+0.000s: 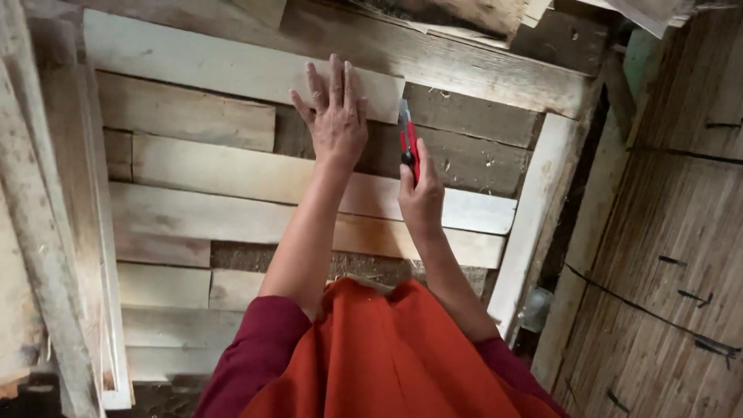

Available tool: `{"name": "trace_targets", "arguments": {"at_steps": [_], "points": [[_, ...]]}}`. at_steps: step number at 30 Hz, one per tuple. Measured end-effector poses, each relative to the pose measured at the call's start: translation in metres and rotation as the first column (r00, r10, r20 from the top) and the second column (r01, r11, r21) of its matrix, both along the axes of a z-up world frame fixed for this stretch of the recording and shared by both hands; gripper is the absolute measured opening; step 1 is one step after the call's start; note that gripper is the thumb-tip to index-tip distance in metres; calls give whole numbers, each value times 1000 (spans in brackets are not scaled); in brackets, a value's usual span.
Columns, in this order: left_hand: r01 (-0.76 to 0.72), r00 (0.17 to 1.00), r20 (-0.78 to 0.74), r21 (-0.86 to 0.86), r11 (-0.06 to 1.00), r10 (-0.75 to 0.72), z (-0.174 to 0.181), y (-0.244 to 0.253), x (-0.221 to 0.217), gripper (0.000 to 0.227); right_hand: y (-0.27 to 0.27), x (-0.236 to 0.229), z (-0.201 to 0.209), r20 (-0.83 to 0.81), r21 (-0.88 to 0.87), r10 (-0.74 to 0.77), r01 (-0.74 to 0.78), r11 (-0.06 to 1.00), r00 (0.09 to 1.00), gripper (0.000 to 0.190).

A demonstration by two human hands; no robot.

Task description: Trimming the edges of thin wooden planks using a utility knife in a workshop environment.

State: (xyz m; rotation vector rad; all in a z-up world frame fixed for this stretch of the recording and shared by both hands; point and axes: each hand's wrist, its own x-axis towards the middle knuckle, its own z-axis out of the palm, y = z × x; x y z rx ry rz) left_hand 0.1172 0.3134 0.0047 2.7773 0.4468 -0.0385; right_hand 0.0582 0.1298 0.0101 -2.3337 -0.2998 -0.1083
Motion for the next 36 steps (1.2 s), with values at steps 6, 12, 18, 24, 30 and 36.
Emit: {"name": "trace_targets", "arguments": {"at_steps": [6, 12, 18, 24, 30, 36], "points": [[-10, 998, -62, -36, 999, 7, -3, 0, 6, 58, 2, 3, 5, -21, 3, 5, -5, 1000, 1000, 48], [-32, 999, 31, 54, 998, 30, -15, -2, 3, 58, 1, -1, -6, -18, -49, -1, 0, 999, 1000, 49], [-28, 1000, 6, 82, 996, 28, -16, -3, 4, 60, -2, -1, -9, -13, -47, 13, -14, 999, 1000, 50], [-47, 998, 32, 84, 995, 45, -9, -3, 2, 60, 0, -1, -9, -18, -53, 16, -17, 998, 1000, 49], [-32, 999, -24, 62, 998, 34, -8, -2, 2, 61, 1, -2, -10, -12, -72, 22, -22, 997, 1000, 48], [-21, 987, -159, -26, 999, 16, -1, 1, 6, 62, 6, -3, -6, -46, -51, 28, -30, 998, 999, 49]]}}
